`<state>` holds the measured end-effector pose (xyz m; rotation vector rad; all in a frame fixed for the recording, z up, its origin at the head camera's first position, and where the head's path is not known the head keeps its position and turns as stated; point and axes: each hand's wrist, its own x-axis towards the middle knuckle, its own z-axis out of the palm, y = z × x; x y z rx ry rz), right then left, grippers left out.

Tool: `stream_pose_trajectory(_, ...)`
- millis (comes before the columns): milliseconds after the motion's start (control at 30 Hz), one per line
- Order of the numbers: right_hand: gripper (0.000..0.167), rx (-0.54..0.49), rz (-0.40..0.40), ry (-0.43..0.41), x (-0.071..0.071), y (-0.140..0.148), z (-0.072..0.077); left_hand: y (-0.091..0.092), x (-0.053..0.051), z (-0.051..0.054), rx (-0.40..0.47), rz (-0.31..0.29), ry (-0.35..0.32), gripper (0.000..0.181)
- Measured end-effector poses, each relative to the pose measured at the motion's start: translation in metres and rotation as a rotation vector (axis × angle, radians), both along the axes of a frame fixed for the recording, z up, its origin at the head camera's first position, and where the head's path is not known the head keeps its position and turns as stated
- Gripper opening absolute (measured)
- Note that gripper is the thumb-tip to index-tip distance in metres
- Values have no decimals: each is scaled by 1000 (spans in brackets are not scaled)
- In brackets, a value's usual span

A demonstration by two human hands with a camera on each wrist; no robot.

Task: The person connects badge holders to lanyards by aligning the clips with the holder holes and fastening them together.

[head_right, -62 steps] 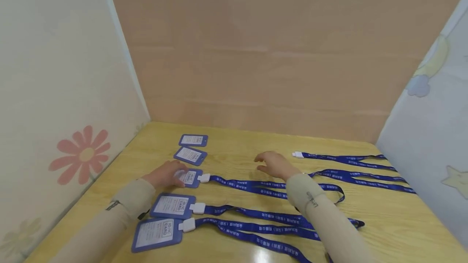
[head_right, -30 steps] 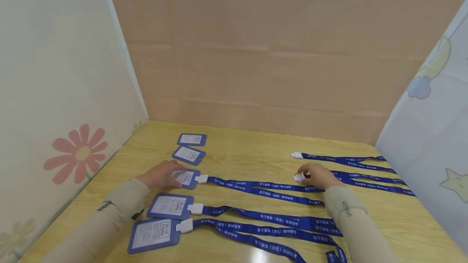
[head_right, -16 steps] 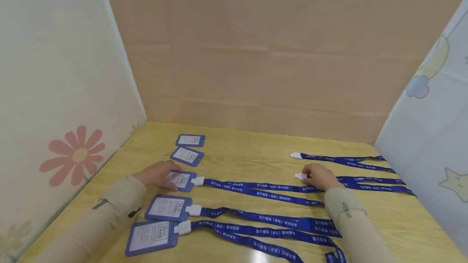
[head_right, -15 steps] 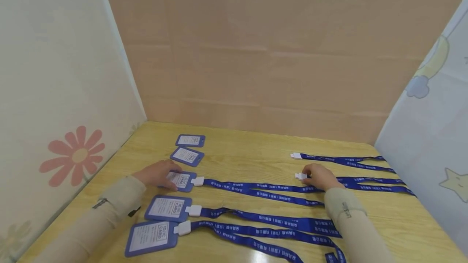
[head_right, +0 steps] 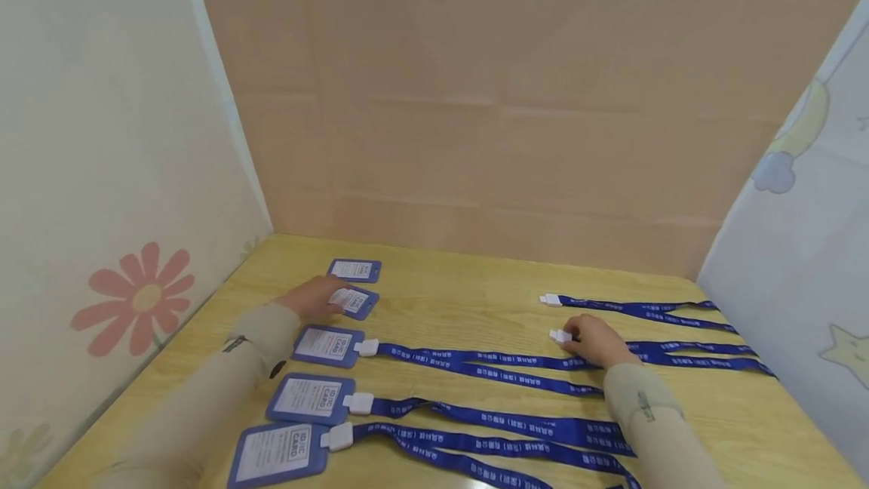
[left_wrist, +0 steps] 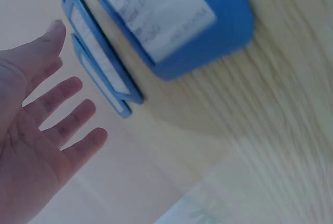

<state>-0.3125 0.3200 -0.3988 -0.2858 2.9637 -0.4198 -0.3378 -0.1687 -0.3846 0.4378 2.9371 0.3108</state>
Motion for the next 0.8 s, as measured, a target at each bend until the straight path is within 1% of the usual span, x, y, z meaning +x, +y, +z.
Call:
stream_pose_trajectory(167,20,15,11,27,1,-2,1,3,-7,-4,2,2,14,48)
stream_pose_trajectory(267,22,25,14,26,2,-4,1,2,-9,-6,-8,2,15,50)
stream_pose_trajectory(433,27,28,-10,18,2,-4,4,1,-13,-8,8,18,-18,56)
stream_pose_trajectory(533,27,19,-23,45,1,-4,8,1,-14,-9,10,28,-25,58)
stream_pose_trajectory(633,27,11,-19,85,0,-6,12,2,-13,-10,12,43,-30,59)
stream_pose_trajectory(733,26,11,-6,118,-1,-9,15,3,-13,-11,7,49,-33,58)
stream_pose_trajectory(800,25,13,15,135,-4,-13,16,1,-11,-11,1,59,-33,57)
